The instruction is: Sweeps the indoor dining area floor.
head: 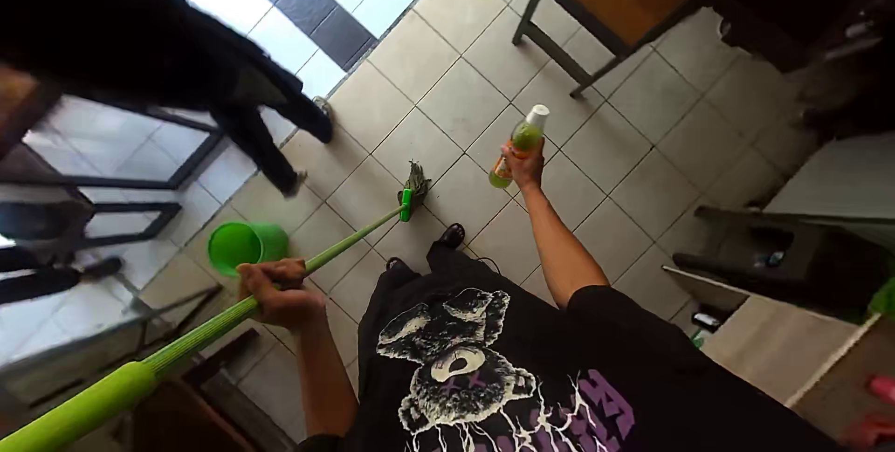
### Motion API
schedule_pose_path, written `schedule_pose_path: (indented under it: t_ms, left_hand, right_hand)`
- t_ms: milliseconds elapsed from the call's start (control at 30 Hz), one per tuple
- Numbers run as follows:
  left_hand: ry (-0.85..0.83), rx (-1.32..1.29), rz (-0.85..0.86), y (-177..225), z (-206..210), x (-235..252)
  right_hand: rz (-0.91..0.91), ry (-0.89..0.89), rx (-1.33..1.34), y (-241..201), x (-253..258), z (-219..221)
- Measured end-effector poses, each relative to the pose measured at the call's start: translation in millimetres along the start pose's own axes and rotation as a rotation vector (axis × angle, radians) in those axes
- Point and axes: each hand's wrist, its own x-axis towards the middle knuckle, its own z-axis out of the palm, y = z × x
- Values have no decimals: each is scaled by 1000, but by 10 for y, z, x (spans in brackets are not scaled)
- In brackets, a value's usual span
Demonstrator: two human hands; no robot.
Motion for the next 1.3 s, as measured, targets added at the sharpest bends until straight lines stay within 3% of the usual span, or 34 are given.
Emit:
schedule_pose_path:
  t_ms: [100, 233, 367, 600, 800, 1000, 1133, 1300]
  left_hand:
    - [137, 18, -28, 172, -520, -4]
    - [325, -48, -33, 508, -1200, -11]
    - [384, -43, -7, 830, -1721, -46]
    - [413, 61, 74, 830, -2369, -83]
    - [485, 123, 112, 785, -3136, -202]
    - [712, 134, 129, 909, -3785, -309]
    - [812, 152, 136, 956, -4006, -309]
    - [937, 194, 96, 915, -4092, -317]
  right_hand:
    - [-25, -62, -73, 281, -237, 46]
    - [122, -233, -321, 824, -881, -35]
    - [216, -327, -438, 1350, -1689, -224]
    - [269, -148, -374, 1441, -2953, -224]
    - [63, -74, -316, 1095, -3182, 198]
    - [-267, -157, -133, 170, -3070, 967]
    - [-441, -333, -19, -547, -2896, 1583]
    - [-428, -627, -71, -1243, -2539, 2511]
